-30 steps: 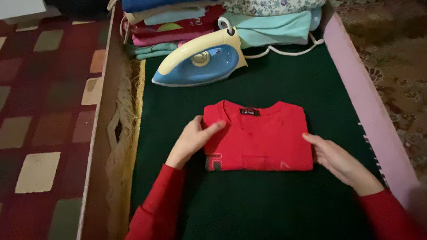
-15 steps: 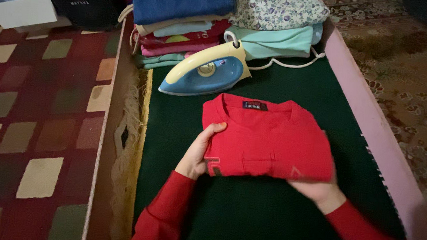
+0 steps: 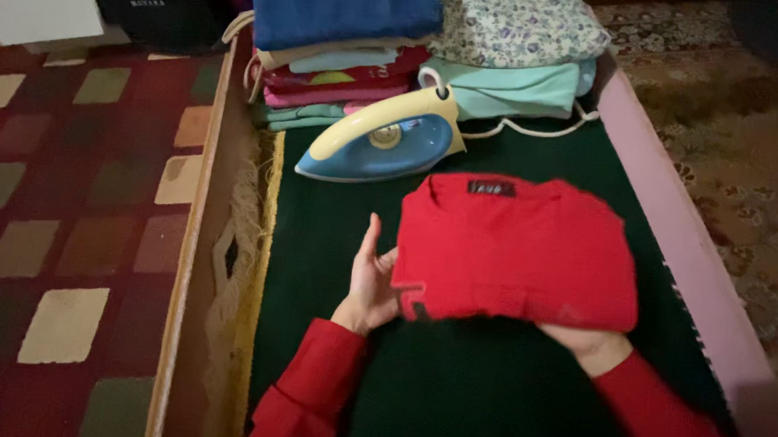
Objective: The person irons a red shirt on a flat surface using an iron, then folds the shirt into a rectangle by hand and places it on a stack of laundry.
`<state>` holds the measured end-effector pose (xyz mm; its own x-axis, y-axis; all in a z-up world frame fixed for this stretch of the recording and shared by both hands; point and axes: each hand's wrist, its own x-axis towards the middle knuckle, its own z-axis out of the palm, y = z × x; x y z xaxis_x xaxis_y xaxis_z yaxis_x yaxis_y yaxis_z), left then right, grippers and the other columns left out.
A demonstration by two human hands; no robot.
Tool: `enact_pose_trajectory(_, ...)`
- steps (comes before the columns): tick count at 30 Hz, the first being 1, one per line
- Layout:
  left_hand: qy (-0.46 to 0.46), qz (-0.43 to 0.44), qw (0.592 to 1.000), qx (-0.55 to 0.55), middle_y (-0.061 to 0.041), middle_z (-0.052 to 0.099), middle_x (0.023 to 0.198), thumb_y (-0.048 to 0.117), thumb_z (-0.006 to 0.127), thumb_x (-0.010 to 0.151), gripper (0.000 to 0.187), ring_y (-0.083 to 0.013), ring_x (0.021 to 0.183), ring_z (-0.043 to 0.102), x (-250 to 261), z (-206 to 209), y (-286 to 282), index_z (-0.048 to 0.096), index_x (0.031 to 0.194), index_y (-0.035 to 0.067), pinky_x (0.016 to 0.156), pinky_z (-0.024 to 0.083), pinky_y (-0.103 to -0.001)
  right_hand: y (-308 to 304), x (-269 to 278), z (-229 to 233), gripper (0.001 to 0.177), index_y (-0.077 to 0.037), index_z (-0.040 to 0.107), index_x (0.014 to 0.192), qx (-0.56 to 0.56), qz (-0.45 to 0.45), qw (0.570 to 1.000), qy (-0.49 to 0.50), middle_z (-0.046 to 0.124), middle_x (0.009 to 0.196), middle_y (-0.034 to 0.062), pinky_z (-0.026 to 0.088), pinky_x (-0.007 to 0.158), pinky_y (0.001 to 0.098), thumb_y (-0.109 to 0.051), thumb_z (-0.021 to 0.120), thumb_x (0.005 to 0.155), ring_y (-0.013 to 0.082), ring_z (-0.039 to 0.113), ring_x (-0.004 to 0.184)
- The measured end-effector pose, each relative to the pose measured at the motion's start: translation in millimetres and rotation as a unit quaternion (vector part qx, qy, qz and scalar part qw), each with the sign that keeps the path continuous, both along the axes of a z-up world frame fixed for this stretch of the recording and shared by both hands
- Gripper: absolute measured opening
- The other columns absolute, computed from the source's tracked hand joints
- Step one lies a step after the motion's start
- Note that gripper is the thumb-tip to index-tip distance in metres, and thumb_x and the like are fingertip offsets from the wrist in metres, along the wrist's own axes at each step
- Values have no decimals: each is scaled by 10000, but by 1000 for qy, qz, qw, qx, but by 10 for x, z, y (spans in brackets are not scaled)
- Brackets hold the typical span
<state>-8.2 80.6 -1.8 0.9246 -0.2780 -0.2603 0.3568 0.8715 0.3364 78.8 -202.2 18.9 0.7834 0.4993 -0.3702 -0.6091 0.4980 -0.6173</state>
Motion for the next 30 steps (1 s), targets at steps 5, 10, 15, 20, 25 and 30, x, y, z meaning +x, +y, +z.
enact_pose_trajectory(5,-29,22,997,74,-156,519,1506,644,412,950,668,-372,1327,545,85,-220,-18,515,1430,190,1026,509,-553,284,567,361,712,-221,338,1599,22,-1,997,-70,396,1658,96,297,1201,586,-602,360,998,340,379,1517)
enact_pose_trajectory(10,-90,-42,988,121,-189,586,1384,461,437,1088,439,-313,1320,585,119,-267,5,592,1208,68,1032,548,-455,1228,1464,845,733,-203,310,1615,71,34,985,-152,375,1681,103,274,1235,593,-609,382,1009,354,359,1550)
enact_pose_trajectory(15,-68,-55,993,85,-165,597,1378,388,477,1097,359,-285,1314,590,71,-189,32,601,1238,82,1049,540,-429,2579,2374,1233,758,-186,282,1632,146,98,958,-227,354,1703,110,252,1270,600,-617,403,1020,368,339,1582)
enact_pose_trajectory(20,-74,-66,993,59,-184,583,1389,375,484,1126,359,-287,1315,591,121,-259,71,598,1261,62,1057,536,-444,3459,3140,1056,771,-193,267,1652,399,247,862,-193,346,1723,103,218,1316,636,-601,356,1004,391,313,1632)
enact_pose_trajectory(25,-54,-82,993,63,-185,583,1389,369,469,1137,351,-285,1304,597,138,-269,96,587,1294,79,1036,550,-423,3337,3473,974,804,-230,322,1615,265,224,868,-355,367,1676,41,273,1298,676,-634,488,939,313,367,1556)
enact_pose_trajectory(30,-84,-79,992,51,-193,592,1388,353,470,1146,352,-279,1294,613,142,-307,97,572,1305,56,1024,560,-419,2832,3324,1332,813,-45,473,1535,83,197,918,-333,533,1509,269,575,1035,607,-606,542,951,425,604,1366)
